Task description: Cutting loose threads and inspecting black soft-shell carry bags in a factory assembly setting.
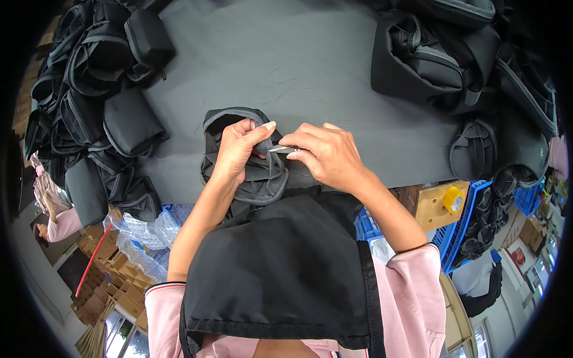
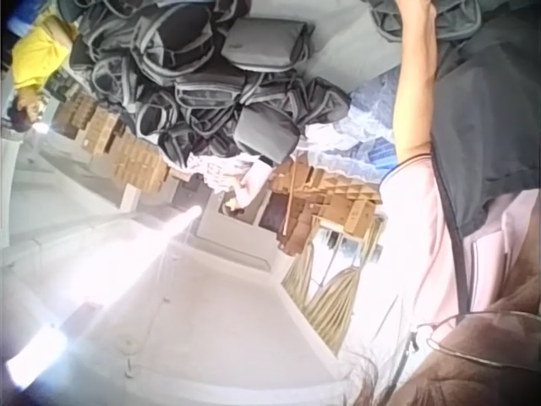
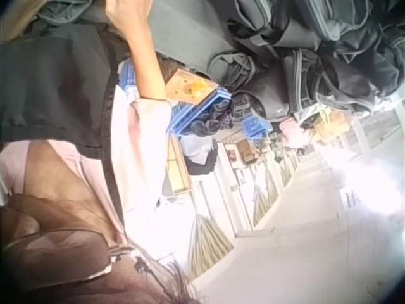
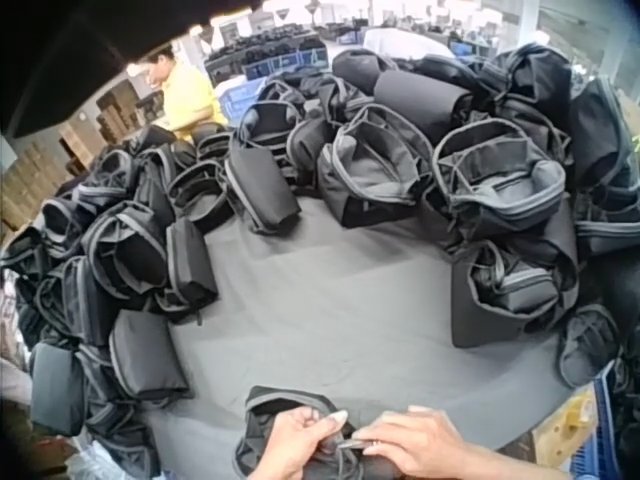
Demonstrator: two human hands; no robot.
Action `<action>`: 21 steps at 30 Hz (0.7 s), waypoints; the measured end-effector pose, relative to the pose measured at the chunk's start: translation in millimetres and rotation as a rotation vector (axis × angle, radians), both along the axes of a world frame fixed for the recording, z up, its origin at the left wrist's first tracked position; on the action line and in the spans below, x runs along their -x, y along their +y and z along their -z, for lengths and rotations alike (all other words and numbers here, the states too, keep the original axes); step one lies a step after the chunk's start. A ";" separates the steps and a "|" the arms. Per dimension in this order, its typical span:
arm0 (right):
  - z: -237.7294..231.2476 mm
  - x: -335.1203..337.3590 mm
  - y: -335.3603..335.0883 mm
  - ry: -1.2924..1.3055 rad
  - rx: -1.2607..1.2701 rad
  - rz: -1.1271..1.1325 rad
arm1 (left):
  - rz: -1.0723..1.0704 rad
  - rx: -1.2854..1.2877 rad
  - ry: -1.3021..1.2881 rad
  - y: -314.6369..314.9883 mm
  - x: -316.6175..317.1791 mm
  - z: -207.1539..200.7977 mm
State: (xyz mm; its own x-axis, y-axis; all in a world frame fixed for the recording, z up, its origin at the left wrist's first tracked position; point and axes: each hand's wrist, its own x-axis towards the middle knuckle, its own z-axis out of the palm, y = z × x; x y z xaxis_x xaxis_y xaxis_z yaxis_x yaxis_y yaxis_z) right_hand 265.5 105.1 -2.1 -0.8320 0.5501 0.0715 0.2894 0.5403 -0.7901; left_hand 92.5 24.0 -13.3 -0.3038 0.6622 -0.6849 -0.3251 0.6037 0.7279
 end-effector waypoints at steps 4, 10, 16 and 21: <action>6.3 -8.3 -0.5 0.051 0.132 0.059 | -0.006 0.004 -0.004 2.3 -1.1 -3.1; 0.5 -0.1 1.0 0.004 0.039 0.031 | 0.016 0.010 -0.005 1.5 2.1 1.7; -2.4 -2.7 2.6 -0.028 -0.043 0.001 | 0.002 0.011 0.002 2.4 0.3 -1.9; -3.2 -3.6 -3.5 -0.020 -0.114 0.043 | -0.007 0.004 0.001 3.6 -1.0 -1.6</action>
